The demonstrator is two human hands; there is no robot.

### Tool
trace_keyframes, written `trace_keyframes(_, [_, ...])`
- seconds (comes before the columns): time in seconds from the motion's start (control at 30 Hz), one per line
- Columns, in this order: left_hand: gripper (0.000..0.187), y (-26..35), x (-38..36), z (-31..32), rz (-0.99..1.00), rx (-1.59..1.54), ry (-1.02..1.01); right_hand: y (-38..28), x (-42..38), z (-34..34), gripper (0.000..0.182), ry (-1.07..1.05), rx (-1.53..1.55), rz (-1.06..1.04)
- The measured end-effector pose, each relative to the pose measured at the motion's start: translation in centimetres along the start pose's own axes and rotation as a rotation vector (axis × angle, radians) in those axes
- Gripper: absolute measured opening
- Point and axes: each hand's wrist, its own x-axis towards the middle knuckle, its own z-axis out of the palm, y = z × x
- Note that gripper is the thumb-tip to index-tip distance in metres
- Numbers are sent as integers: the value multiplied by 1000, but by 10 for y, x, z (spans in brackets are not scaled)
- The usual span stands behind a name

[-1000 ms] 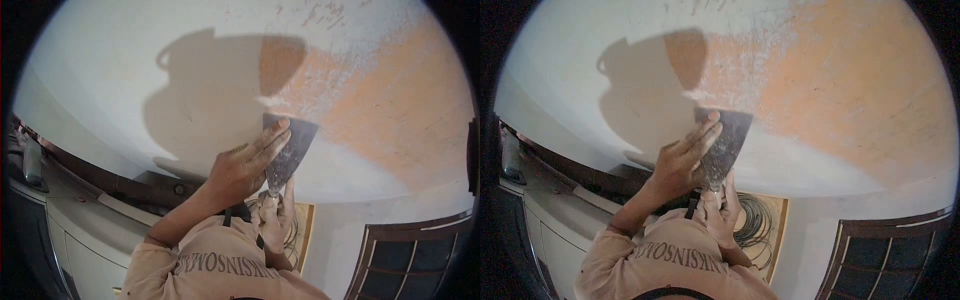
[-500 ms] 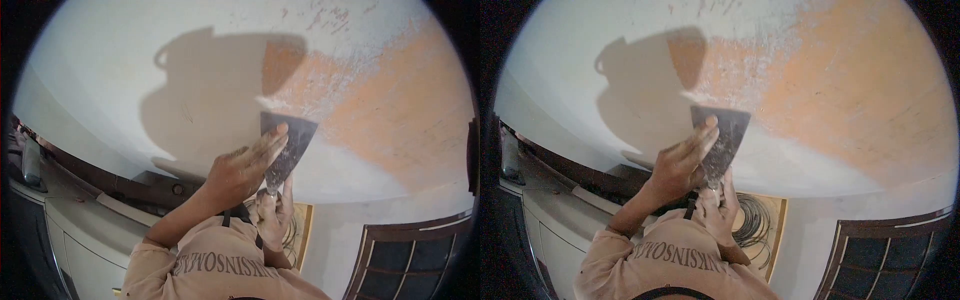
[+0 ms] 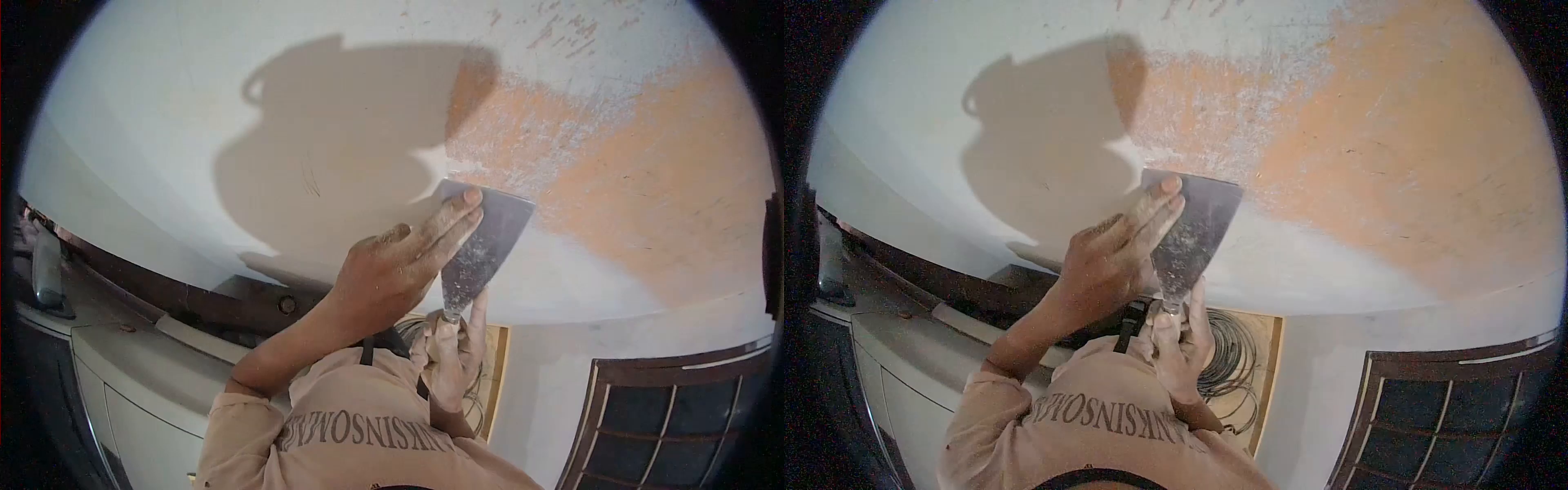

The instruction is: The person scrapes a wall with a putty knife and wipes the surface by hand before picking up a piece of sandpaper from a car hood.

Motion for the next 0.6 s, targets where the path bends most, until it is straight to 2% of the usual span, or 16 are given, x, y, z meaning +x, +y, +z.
trace_keyframes(0.13, [61,-6,-9,7,-16,-3,18,4,1,4,61,45,-5,-1])
trace_keyframes(0.33, [61,-6,-2,4,-4,-15,81,-5,8,5,61,2,-29,-43])
trace_keyframes(0.6, [59,-9,-10,9,-34,1,52,9,4,-7,61,1,-52,-22])
